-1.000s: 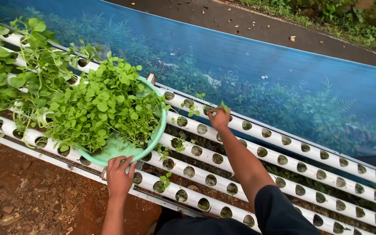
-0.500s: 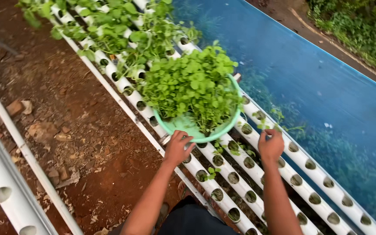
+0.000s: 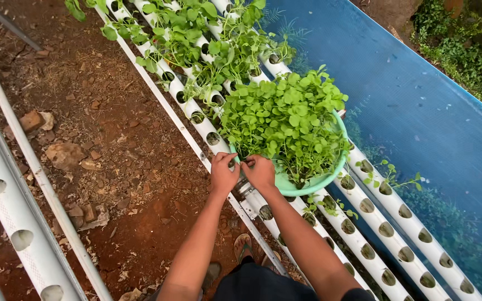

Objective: The person takes small green seedlings from a green basin and places them one by one into the holes of a white PVC hydroponic pipe. The person continues this process along the length of the pipe.

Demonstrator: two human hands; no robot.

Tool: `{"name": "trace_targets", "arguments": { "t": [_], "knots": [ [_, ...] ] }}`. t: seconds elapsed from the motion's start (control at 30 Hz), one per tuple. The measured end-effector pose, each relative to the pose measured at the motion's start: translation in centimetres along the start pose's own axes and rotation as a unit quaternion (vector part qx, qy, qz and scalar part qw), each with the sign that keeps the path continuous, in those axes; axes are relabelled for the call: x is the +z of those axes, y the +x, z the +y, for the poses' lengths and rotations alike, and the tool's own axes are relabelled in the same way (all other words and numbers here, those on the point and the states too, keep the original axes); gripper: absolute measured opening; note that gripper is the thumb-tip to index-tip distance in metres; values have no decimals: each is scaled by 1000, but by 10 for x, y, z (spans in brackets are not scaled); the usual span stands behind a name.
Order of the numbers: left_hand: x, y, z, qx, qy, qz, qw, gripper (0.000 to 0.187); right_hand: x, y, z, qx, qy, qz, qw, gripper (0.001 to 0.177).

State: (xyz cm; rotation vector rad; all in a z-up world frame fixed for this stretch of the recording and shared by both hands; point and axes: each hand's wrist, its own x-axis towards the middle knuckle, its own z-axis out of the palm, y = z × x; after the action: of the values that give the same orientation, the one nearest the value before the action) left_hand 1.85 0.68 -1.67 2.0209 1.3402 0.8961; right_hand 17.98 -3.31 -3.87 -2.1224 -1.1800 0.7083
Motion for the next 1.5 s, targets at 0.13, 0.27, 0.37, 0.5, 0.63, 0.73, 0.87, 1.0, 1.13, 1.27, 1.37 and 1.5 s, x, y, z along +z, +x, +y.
{"name": "trace_targets", "arguments": {
  "t": [0.13, 0.27, 0.37, 0.5, 0.63, 0.73, 0.87, 1.0, 1.13, 1.27, 1.37, 1.5],
  "knots": [
    [0, 12, -14, 8, -13, -44, 999, 36, 6, 11, -16, 62, -31, 5, 998, 32],
    [-6, 18, -13, 23, 4, -85, 996, 42, 1, 7, -35, 93, -36, 19, 995, 31],
    [-2, 22, -19, 24, 19, -107, 994, 44, -4, 5, -44, 126, -54, 12, 990, 32],
    [-4, 25, -19, 31, 52, -140, 988, 43, -3, 8, -50, 131, -53, 18, 990, 29],
    [-3, 28, -23, 44, 86, -165, 982, 39, -2, 8, -48, 148, 3, 30, 989, 35],
    [1, 29, -31, 48, 107, -171, 978, 39, -1, 10, -36, 133, 2, 40, 990, 40],
    [4, 28, -37, 69, 114, -150, 980, 40, 12, 16, -8, 120, 61, 46, 990, 27],
    [-4, 20, -24, 83, 93, -152, 981, 38, 5, 17, -3, 75, 100, 55, 991, 22],
    [0, 17, -29, 85, 113, -163, 976, 38, 9, 23, 13, 83, 84, 34, 992, 25],
    [0, 17, -25, 85, 99, -148, 980, 40, -4, 20, 8, 76, 109, -6, 991, 21],
    [2, 9, -26, 83, 71, -138, 984, 28, -25, -1, -7, 71, 223, -47, 971, 29],
    [-75, -10, 79, 93, 28, -131, 987, 10, -75, -41, -29, 126, 404, -179, 888, 15]
  ]
}}
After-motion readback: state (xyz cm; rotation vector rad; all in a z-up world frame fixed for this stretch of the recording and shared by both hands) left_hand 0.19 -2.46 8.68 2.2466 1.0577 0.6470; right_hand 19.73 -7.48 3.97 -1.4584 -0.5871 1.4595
